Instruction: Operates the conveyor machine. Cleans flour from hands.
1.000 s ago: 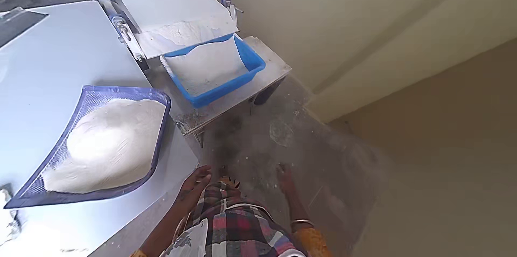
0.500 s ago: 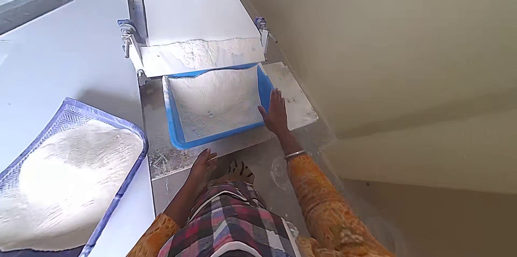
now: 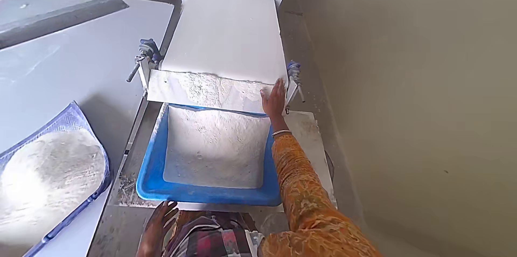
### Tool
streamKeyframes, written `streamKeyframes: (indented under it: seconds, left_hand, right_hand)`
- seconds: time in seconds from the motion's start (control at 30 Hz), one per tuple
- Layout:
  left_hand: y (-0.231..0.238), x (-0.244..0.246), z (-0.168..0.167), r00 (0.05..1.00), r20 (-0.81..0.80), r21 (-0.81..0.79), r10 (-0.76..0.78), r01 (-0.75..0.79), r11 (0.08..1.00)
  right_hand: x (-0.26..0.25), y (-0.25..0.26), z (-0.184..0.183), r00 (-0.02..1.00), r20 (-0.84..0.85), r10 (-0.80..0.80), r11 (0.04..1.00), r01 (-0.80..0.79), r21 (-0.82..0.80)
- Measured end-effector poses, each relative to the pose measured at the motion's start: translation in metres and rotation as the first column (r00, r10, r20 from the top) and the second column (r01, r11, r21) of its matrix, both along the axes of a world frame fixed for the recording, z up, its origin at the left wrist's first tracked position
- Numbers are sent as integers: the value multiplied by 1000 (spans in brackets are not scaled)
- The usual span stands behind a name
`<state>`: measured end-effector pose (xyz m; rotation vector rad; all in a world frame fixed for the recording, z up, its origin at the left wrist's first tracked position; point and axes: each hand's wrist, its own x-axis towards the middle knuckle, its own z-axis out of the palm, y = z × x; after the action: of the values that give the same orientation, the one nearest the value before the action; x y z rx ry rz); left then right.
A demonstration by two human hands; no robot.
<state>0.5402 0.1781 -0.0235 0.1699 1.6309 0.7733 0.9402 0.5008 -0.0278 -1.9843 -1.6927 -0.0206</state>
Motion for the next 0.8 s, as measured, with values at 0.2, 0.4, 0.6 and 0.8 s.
streamKeyframes:
  seconds: [0.2,0.4,0.6,0.8]
  left_hand:
    - [1,24,3,996,27,104,85,-88,991]
    - [21,38,17,981,28,100,193,-195,976]
    - [19,39,21,953,119,110,280,-293,950]
    - [23,38,19,930,163,98,331,-349,932]
  right_hand:
    - [-73,41,5,969,-31,244,963,-238,128]
    - [-185,33,10,774,-194,603,798,-576,179]
    - [-156,77,26,837,10,547,822,-540,182]
    - [-173,121,30,677,233,698,712,-690,-130]
